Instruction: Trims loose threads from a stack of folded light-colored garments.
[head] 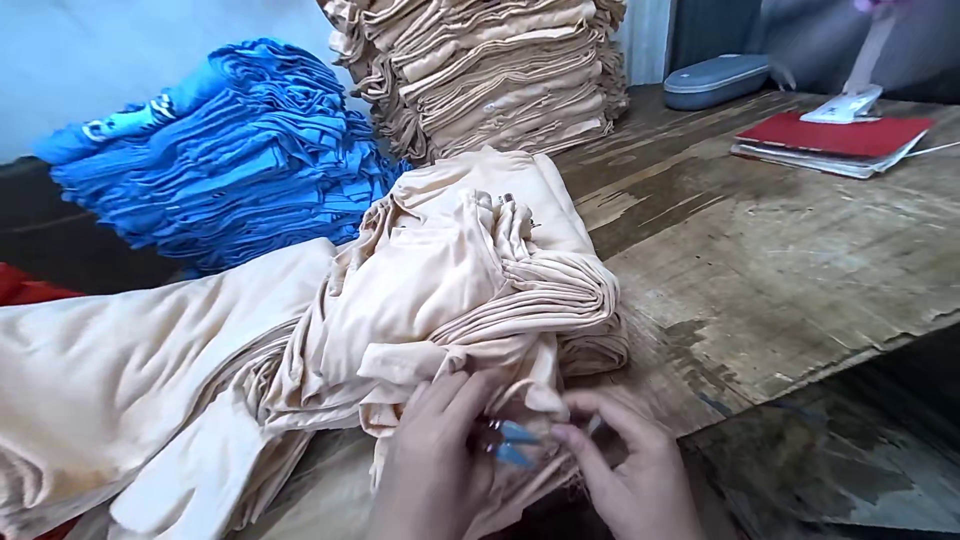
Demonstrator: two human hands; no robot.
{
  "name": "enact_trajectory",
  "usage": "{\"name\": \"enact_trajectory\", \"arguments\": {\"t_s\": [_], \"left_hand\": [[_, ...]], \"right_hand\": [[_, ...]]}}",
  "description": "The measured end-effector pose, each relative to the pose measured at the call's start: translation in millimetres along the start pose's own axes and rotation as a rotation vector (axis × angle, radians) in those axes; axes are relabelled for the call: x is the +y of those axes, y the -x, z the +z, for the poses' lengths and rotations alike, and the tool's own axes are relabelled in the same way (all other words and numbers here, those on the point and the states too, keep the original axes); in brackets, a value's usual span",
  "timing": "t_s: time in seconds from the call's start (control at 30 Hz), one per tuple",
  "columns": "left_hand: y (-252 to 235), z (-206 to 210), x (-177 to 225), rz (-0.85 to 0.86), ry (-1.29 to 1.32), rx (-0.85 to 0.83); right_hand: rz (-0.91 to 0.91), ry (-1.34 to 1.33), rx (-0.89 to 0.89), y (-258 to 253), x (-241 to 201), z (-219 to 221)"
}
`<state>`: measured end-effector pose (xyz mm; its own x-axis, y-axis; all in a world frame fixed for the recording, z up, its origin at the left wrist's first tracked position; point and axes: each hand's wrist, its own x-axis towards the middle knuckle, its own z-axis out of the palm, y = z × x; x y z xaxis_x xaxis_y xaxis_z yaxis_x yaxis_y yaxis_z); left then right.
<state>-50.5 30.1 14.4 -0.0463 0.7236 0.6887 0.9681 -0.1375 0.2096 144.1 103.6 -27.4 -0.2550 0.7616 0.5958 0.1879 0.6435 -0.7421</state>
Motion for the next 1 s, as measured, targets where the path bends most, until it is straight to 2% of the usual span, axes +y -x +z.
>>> {"name": "enact_trajectory", "arguments": {"t_s": [0.07, 0.17, 0.33, 0.4, 0.5, 0.6, 0.8, 0.9, 1.0], "left_hand": [[2.3, -21.1, -3.3, 0.006, 0.031, 0.023], [11.7, -44.1, -17.7, 0.047, 0.087, -0.044], [18.0, -41.6, -31.0, 0.071, 0.052, -0.442], [9.2, -53.8, -20.6, 0.023, 0.116, -0.51], [0.4, -58.4, 6.2, -0.002, 0.149, -0.361], [-1.6, -44.1, 34.0, 0.003, -0.005, -0.218], [-3.4, -15.8, 49.2, 0.076, -0.202, -0.163], [-1.9, -16.3, 44.7, 0.061, -0.223, -0.094], [2.9, -26.1, 47.8, 0.122, -0.189, -0.08]], "right_hand": [[-0.062, -0.16, 0.04, 1.2, 3.5, -0.1], [-0.065, -0.172, 0.067, 8.3, 6.6, -8.4], [0.038, -0.09, -0.024, 8.3, 7.3, -7.6], [0.024, -0.072, -0.022, 7.4, 6.2, -5.3], [-0.018, -0.049, -0.001, 6.6, 3.4, -4.2], [-0.039, -0.032, 0.009, 7.2, 1.5, -4.9], [-0.08, 0.002, -0.009, 12.6, -0.9, -4.8], [-0.076, 0.031, -0.027, 17.1, -1.4, -6.0], [-0.045, 0.006, -0.02, 19.9, -0.8, -7.0]]}}
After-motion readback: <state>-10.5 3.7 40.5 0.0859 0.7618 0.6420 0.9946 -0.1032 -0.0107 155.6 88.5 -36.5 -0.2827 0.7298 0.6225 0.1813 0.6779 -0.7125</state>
